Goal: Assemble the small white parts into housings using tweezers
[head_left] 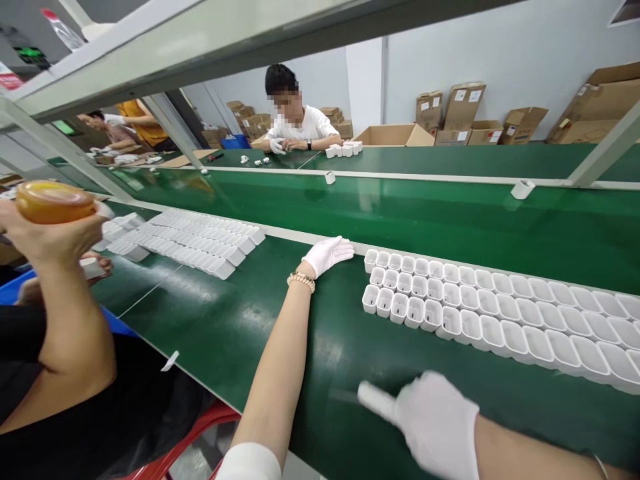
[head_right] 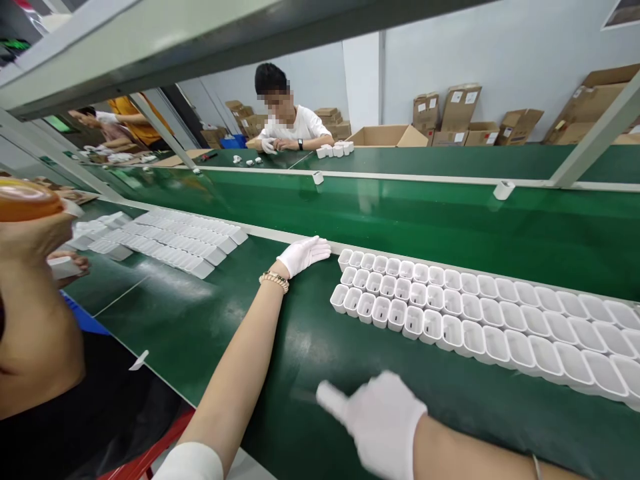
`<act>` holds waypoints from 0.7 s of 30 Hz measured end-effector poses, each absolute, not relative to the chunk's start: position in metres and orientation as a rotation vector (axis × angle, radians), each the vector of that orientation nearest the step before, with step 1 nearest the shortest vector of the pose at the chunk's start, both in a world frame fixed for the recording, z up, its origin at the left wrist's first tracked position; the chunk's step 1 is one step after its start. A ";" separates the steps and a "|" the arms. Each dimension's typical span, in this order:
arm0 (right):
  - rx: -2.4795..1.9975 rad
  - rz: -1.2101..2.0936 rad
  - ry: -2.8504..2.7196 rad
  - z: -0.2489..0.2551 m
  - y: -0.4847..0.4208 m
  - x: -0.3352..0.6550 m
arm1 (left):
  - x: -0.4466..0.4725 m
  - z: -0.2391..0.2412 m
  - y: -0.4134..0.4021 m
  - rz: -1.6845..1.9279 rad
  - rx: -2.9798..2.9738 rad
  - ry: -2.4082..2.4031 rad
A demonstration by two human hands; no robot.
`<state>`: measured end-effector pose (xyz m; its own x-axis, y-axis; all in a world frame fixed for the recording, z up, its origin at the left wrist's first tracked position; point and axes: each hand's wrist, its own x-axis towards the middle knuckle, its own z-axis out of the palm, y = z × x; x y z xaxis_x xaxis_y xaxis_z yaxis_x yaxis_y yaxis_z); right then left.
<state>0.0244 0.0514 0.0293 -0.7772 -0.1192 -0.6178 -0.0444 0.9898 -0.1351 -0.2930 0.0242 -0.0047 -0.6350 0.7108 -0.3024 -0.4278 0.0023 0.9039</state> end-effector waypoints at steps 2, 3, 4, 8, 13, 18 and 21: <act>-0.163 -0.152 2.405 0.030 0.050 0.024 | -0.294 -0.005 0.024 1.749 0.311 1.452; -0.150 -0.158 2.412 0.031 0.050 0.024 | -0.294 -0.005 0.024 1.750 0.314 1.450; -0.118 -0.162 2.447 0.031 0.052 0.024 | -0.294 -0.005 0.024 1.754 0.318 1.449; -0.058 -0.147 2.518 0.025 0.056 0.026 | -0.294 -0.008 0.024 1.771 0.334 1.438; -0.260 -0.250 2.456 0.022 0.051 0.028 | -0.293 -0.008 0.024 1.803 0.342 1.416; -0.146 -0.194 2.449 0.027 0.053 0.025 | -0.294 -0.009 0.024 1.783 0.323 1.428; -0.314 -0.247 2.365 0.022 0.048 0.027 | -0.296 -0.010 0.023 1.763 0.305 1.444</act>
<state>0.0273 0.0483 0.0224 -0.7069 -0.2938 -0.6434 -0.1544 0.9518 -0.2650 -0.2956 0.0231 -0.0103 -0.6363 0.7111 -0.2991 -0.4332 -0.0086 0.9012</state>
